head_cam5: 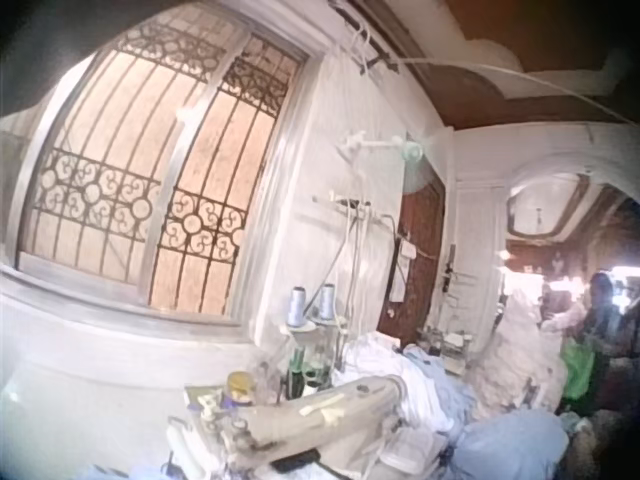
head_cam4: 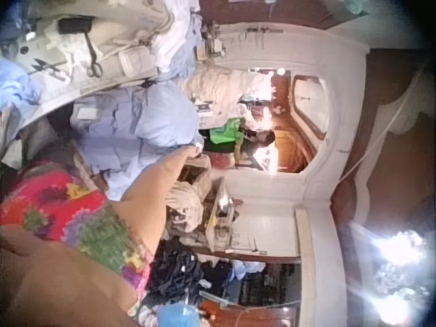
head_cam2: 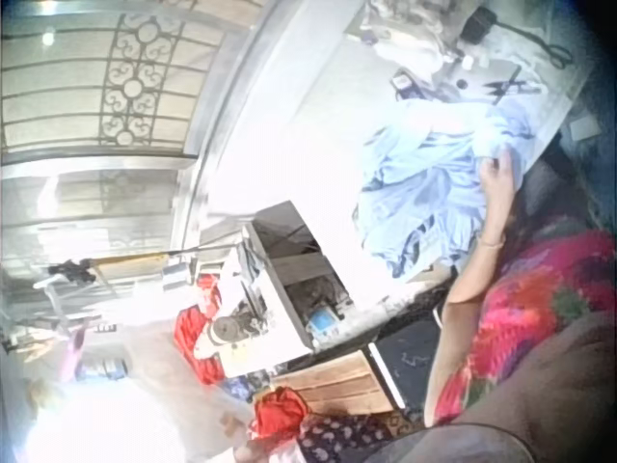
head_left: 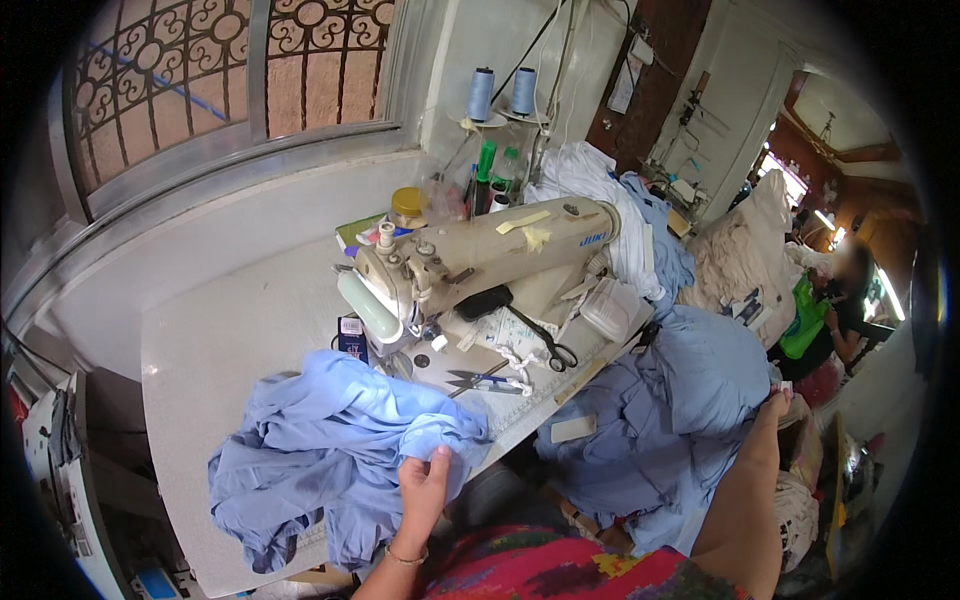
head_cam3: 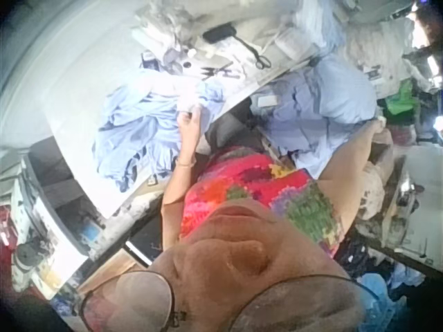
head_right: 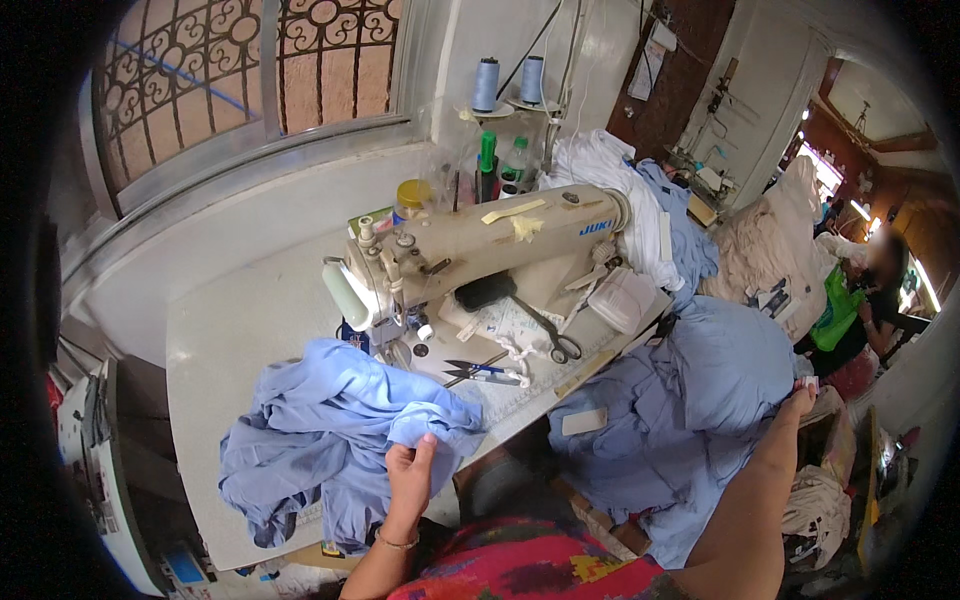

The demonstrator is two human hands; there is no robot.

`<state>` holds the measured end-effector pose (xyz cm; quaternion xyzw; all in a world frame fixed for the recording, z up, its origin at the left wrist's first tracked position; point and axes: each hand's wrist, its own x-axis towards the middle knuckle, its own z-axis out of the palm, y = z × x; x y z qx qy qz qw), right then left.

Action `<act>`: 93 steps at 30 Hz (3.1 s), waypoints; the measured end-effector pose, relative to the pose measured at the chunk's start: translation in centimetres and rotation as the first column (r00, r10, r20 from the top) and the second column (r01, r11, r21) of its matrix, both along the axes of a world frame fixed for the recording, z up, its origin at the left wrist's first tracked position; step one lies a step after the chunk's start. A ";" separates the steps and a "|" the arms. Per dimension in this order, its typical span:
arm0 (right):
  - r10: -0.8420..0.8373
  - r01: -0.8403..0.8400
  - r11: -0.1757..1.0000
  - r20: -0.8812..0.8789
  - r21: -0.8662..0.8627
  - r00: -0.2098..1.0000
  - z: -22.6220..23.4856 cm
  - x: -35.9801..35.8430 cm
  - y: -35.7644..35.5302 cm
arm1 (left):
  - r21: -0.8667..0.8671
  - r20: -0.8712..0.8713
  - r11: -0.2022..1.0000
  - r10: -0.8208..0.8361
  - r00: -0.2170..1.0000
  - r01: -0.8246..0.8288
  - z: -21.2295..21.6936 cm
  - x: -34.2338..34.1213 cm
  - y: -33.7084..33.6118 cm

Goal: The person handles a blue shirt at a sewing machine, using a small snip tool to trim threads and turning the collar edge to prepare it for sewing. They receive a food container from another person and set it aside before resuming work on the fabric.

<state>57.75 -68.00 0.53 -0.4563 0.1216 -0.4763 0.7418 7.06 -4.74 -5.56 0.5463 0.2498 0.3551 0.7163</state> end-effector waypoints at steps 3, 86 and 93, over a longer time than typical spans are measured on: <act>0.039 -0.033 0.987 0.039 -0.159 0.998 -0.3 2.1 0.1 | -0.044 0.099 0.998 0.045 0.994 -0.040 0.5 -0.2 -0.1; -0.118 0.061 0.807 -0.060 -0.588 0.991 -0.6 4.3 5.4 | 0.007 0.003 0.998 0.055 0.998 -0.055 1.4 0.4 -0.5; -0.191 0.103 0.780 -0.077 -0.618 0.979 0.3 4.9 4.0 | -0.073 0.029 0.995 0.074 0.997 -0.071 2.9 -1.7 0.5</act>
